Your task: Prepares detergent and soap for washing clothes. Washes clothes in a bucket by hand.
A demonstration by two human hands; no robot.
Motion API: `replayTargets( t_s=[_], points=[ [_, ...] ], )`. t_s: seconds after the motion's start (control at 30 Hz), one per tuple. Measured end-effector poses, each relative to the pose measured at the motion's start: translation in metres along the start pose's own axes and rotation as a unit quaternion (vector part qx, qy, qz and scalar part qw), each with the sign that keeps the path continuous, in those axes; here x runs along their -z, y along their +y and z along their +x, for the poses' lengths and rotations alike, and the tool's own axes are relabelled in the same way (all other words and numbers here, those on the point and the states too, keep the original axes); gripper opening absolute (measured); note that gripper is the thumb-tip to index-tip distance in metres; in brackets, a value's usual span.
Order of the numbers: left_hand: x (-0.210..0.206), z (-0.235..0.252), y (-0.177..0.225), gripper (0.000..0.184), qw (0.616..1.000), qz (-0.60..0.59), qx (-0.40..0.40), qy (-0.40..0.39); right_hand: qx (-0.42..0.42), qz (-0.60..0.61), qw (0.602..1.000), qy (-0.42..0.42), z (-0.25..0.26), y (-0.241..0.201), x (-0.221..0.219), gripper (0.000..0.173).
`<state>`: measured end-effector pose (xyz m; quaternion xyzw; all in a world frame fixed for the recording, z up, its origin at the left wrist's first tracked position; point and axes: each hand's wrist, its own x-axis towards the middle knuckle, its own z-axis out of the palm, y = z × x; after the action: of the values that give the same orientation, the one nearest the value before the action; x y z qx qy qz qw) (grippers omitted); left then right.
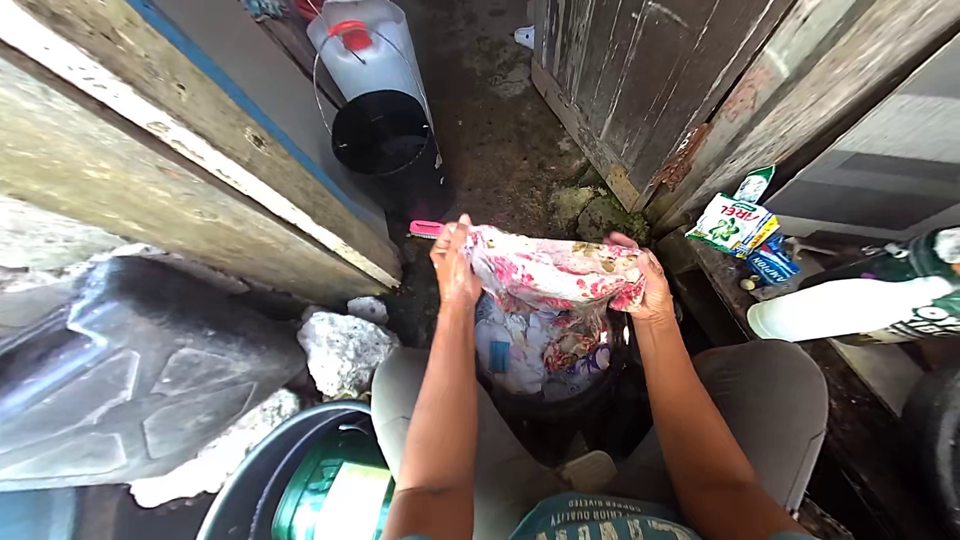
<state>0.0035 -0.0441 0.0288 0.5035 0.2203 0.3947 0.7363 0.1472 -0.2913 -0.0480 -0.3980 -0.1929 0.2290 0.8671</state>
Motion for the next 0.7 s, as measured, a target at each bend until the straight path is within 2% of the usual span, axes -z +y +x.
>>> replayTargets(
  t_s=[0.03,0.1,0.13,0.17,0.23,0.27,0.33,0.37,0.4,0.47,0.5,0.53,0.57,0.6,0.63,0.67,0.7],
  points=[
    [0.001,-0.01,-0.017,0.035,0.995,0.002,0.092,-0.023,0.017,-0.029,0.999,0.011,-0.001,0.004,-0.017,0.048],
    [-0.008,-0.034,-0.052,0.063,0.964,0.053,0.247,-0.084,0.061,-0.142,0.988,0.028,-0.011,0.025,-0.054,0.04],
    [-0.017,-0.049,-0.064,0.061,0.947,0.082,0.298,-0.091,0.083,-0.184,0.979,0.018,-0.023,0.043,-0.072,0.034],
    [-0.025,-0.064,-0.064,0.049,0.93,0.116,0.337,-0.084,0.1,-0.221,0.97,0.007,-0.037,0.062,-0.089,0.026],
    [-0.036,-0.082,-0.046,0.038,0.889,0.173,0.419,-0.069,0.113,-0.304,0.946,0.009,-0.056,0.097,-0.106,0.013],
    [-0.038,-0.088,-0.051,0.039,0.883,0.177,0.432,-0.052,0.075,-0.348,0.933,0.04,-0.057,0.102,-0.104,0.018],
    [-0.036,-0.102,-0.092,0.037,0.909,0.153,0.387,-0.033,-0.044,-0.395,0.909,0.125,-0.043,0.094,-0.087,0.026],
    [-0.038,-0.106,-0.105,0.035,0.914,0.145,0.379,-0.02,-0.063,-0.395,0.902,0.162,-0.037,0.093,-0.077,0.028],
    [-0.037,-0.107,-0.113,0.033,0.916,0.151,0.372,-0.022,-0.044,-0.395,0.9,0.177,-0.034,0.096,-0.072,0.025],
    [-0.026,-0.103,-0.13,0.035,0.927,0.208,0.298,-0.093,0.016,-0.453,0.881,0.131,-0.04,0.098,-0.076,0.021],
    [-0.015,-0.101,-0.134,0.038,0.914,0.276,0.262,-0.138,0.035,-0.484,0.868,0.104,-0.051,0.1,-0.084,0.021],
    [-0.015,-0.094,-0.113,0.039,0.87,0.345,0.305,-0.177,0.049,-0.5,0.861,0.081,-0.062,0.104,-0.094,0.022],
    [-0.023,-0.085,-0.084,0.041,0.807,0.398,0.38,-0.214,0.068,-0.506,0.857,0.068,-0.068,0.109,-0.098,0.021],
    [-0.026,-0.085,-0.069,0.043,0.789,0.401,0.406,-0.227,0.058,-0.504,0.86,0.056,-0.067,0.109,-0.096,0.019],
    [-0.02,-0.096,-0.072,0.043,0.81,0.372,0.382,-0.243,0.01,-0.493,0.869,0.047,-0.062,0.104,-0.087,0.017],
    [-0.012,-0.108,-0.089,0.04,0.861,0.315,0.33,-0.224,-0.017,-0.484,0.873,0.051,-0.051,0.103,-0.07,0.017],
    [-0.015,-0.115,-0.099,0.038,0.894,0.248,0.323,-0.185,-0.012,-0.489,0.87,0.068,-0.041,0.104,-0.051,0.018]
  ],
)
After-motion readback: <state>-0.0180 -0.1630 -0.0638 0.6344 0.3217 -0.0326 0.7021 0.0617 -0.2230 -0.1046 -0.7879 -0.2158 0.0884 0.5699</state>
